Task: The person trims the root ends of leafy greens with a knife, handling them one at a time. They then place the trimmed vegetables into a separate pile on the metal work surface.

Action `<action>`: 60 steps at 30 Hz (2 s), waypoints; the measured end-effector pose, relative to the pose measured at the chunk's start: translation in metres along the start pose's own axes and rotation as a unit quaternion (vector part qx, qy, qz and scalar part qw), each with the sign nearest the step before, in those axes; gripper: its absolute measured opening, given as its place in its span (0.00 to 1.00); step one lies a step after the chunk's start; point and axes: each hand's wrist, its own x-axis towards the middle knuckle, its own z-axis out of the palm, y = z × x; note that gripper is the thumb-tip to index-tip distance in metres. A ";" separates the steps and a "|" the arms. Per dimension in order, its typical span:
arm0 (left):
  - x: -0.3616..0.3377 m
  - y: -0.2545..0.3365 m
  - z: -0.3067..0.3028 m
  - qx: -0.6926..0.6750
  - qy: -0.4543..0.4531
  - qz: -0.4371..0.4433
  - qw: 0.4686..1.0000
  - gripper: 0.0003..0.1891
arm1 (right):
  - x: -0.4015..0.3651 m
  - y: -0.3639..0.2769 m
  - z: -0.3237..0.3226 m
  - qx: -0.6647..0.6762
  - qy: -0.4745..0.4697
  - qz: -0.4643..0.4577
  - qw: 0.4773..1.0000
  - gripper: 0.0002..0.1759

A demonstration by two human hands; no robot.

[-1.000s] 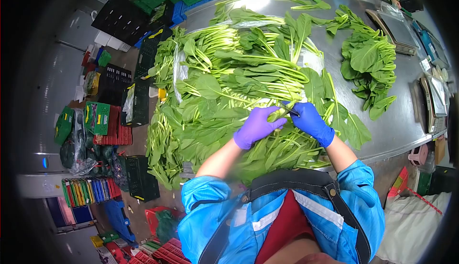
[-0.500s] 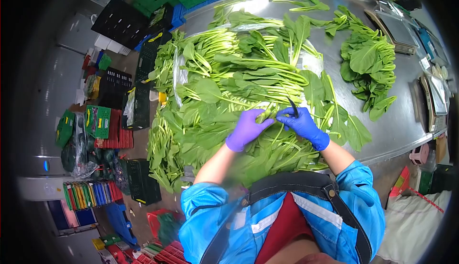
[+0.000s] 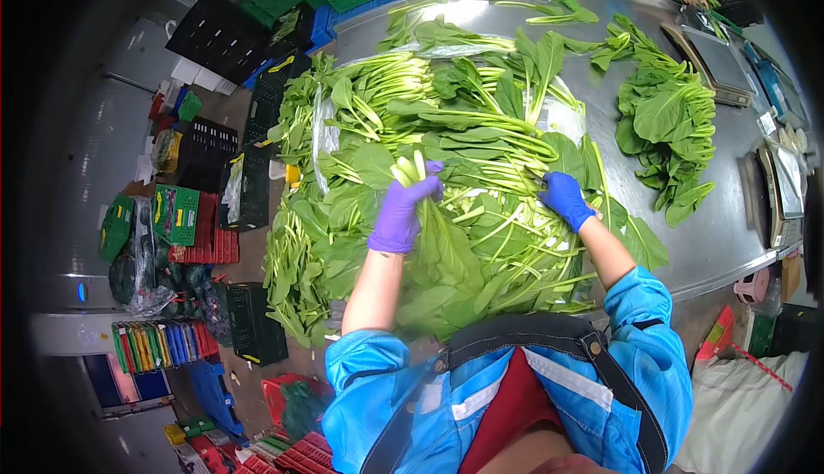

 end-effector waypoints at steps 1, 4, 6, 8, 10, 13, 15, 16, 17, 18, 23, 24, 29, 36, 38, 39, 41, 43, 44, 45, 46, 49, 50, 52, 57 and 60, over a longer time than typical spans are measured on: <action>0.000 -0.002 0.000 0.022 -0.006 0.002 1.000 0.16 | -0.002 0.001 0.003 -0.002 0.000 0.000 1.000 0.15; 0.002 -0.002 0.011 0.046 -0.005 -0.030 0.998 0.17 | -0.007 0.000 0.013 0.032 0.067 -0.007 0.997 0.16; -0.001 0.003 0.025 0.084 0.002 -0.040 0.996 0.15 | -0.012 -0.010 0.003 0.044 0.053 -0.001 0.998 0.16; -0.006 0.002 0.028 0.178 -0.008 -0.035 0.983 0.15 | -0.017 -0.019 -0.013 0.084 0.068 -0.029 0.994 0.16; -0.003 -0.015 0.027 0.275 -0.048 0.036 0.960 0.13 | -0.032 -0.047 -0.061 0.139 0.042 -0.036 0.989 0.16; -0.002 -0.025 0.039 0.514 -0.150 0.331 0.777 0.13 | -0.055 -0.075 -0.114 0.213 0.027 -0.066 0.974 0.15; -0.004 -0.021 0.057 0.545 -0.192 0.384 0.720 0.13 | -0.072 -0.093 -0.151 0.200 -0.035 -0.138 0.969 0.15; -0.004 -0.026 0.065 0.529 -0.246 0.395 0.709 0.13 | -0.079 -0.100 -0.162 0.237 -0.059 -0.154 0.957 0.10; -0.004 -0.030 0.073 0.512 -0.297 0.406 0.696 0.13 | -0.080 -0.100 -0.161 0.237 -0.058 -0.152 0.958 0.10; -0.008 -0.037 0.077 0.460 -0.293 0.311 0.779 0.11 | -0.079 -0.098 -0.159 0.265 -0.022 -0.129 0.955 0.09; -0.007 -0.035 0.067 0.399 -0.170 0.167 0.885 0.15 | -0.079 -0.081 -0.120 0.200 0.103 -0.181 0.957 0.16; -0.012 -0.031 0.071 0.383 -0.163 0.176 0.892 0.12 | -0.082 -0.095 -0.123 0.191 0.079 -0.171 0.963 0.14; -0.021 -0.027 0.068 0.398 -0.191 0.148 0.885 0.11 | -0.065 -0.105 -0.101 0.133 0.030 -0.150 0.979 0.05; -0.028 -0.021 0.047 0.318 -0.177 0.090 0.927 0.13 | -0.078 -0.102 -0.124 0.257 -0.031 -0.112 0.959 0.16; -0.030 -0.027 0.052 0.363 -0.166 0.106 0.911 0.13 | -0.087 -0.132 -0.149 0.379 -0.063 -0.119 0.916 0.17; -0.029 -0.028 0.054 0.341 -0.171 0.095 0.920 0.13 | -0.084 -0.132 -0.147 0.379 -0.060 -0.117 0.916 0.17; -0.028 -0.024 0.055 0.320 -0.180 0.080 0.927 0.14 | -0.077 -0.128 -0.131 0.382 -0.113 -0.065 0.915 0.17; -0.022 -0.005 0.044 0.414 -0.047 0.002 0.909 0.15 | -0.075 -0.106 -0.108 0.511 -0.089 -0.050 0.853 0.15; -0.010 -0.029 0.013 0.530 0.013 0.135 0.837 0.18 | -0.074 -0.097 -0.105 0.507 -0.102 -0.032 0.855 0.15; -0.012 -0.027 0.016 0.531 0.013 0.134 0.837 0.18 | -0.074 -0.096 -0.105 0.504 -0.114 -0.014 0.856 0.16; -0.016 -0.028 0.021 0.553 -0.022 0.173 0.815 0.20 | -0.076 -0.099 -0.102 0.485 -0.106 -0.019 0.868 0.16; -0.025 -0.030 0.055 0.317 -0.191 -0.029 0.928 0.17 | -0.075 -0.117 -0.089 0.456 -0.069 -0.114 0.880 0.17; -0.020 -0.039 0.054 0.301 -0.194 -0.070 0.931 0.17 | -0.076 -0.114 -0.075 0.457 -0.055 -0.096 0.883 0.19; -0.015 -0.037 0.055 0.284 -0.197 -0.111 0.932 0.17 | -0.077 -0.115 -0.091 0.426 -0.088 -0.093 0.896 0.19; -0.005 -0.017 0.037 0.248 -0.254 -0.180 0.917 0.18 | -0.077 -0.096 -0.100 0.406 -0.130 -0.147 0.893 0.23; -0.001 -0.010 0.017 0.179 -0.233 -0.201 0.935 0.23 | -0.034 -0.045 -0.071 0.237 -0.071 -0.052 0.968 0.15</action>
